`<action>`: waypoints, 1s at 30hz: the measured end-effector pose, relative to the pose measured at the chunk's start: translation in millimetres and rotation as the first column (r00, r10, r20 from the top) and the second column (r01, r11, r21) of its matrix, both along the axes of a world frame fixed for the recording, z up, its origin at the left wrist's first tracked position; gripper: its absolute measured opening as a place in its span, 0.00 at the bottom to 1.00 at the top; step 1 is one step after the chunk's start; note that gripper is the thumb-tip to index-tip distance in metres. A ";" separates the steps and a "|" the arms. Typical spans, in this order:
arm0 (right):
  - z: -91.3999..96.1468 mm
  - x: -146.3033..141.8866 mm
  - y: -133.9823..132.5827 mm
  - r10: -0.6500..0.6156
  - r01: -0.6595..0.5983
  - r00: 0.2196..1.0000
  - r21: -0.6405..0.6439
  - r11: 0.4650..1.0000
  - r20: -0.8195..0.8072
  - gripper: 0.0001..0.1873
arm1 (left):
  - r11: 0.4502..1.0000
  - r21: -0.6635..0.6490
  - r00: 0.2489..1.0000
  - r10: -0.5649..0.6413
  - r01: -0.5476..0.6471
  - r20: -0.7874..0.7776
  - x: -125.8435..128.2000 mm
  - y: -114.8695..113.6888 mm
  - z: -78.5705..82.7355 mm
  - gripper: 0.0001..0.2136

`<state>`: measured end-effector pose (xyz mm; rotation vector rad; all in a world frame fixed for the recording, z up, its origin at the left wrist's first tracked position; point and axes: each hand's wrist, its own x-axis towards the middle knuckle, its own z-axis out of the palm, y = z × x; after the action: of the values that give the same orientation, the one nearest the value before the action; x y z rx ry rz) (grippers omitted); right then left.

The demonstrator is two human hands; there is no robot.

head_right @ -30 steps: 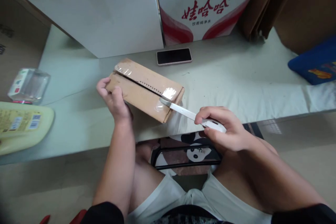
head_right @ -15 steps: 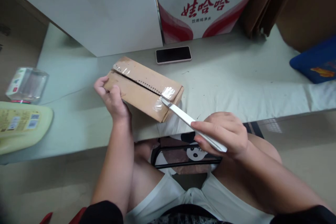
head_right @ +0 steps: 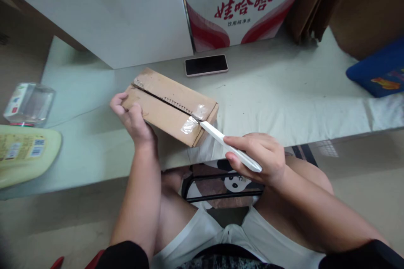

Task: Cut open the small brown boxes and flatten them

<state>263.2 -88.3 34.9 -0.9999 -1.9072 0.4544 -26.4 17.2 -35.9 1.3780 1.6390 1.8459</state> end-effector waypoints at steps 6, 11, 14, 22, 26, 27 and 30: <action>-0.6 -6.2 10.8 0.117 -0.113 0.993 0.177 0.978 -0.009 0.22 | 1.000 -0.015 1.000 0.006 -0.006 -0.018 -0.9 0.9 -0.8 0.18; 2.2 -1.9 7.4 0.089 -0.083 0.996 0.153 0.985 -0.032 0.23 | 1.000 0.009 1.000 -0.015 0.015 -0.015 -1.4 1.2 -0.5 0.18; 3.2 1.0 4.9 0.087 -0.084 0.996 0.133 0.988 -0.018 0.23 | 1.000 -0.019 1.000 -0.018 0.018 -0.013 -1.9 1.7 -1.7 0.20; -1.1 -5.2 13.3 0.160 -0.154 0.987 0.168 0.974 -0.022 0.22 | 1.000 0.027 1.000 -0.006 0.006 -0.015 0.5 2.1 -0.3 0.16; 0.6 -5.8 17.1 0.152 -0.149 0.988 0.189 0.971 -0.004 0.21 | 1.000 0.017 1.000 0.001 0.000 -0.023 -0.2 2.8 0.1 0.16; 1.4 -3.5 17.1 0.152 -0.147 0.988 0.209 0.967 -0.011 0.22 | 1.000 0.010 1.000 0.004 -0.003 -0.025 -0.5 2.9 0.2 0.16; -0.1 10.0 12.7 0.082 -0.056 0.991 0.226 0.973 -0.108 0.17 | 1.000 -0.004 1.000 0.003 -0.003 -0.025 -0.7 2.6 0.7 0.17</action>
<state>273.2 -75.6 34.8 -0.7465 -1.8455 0.3227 -27.2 19.8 -35.3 1.4038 1.6564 1.8332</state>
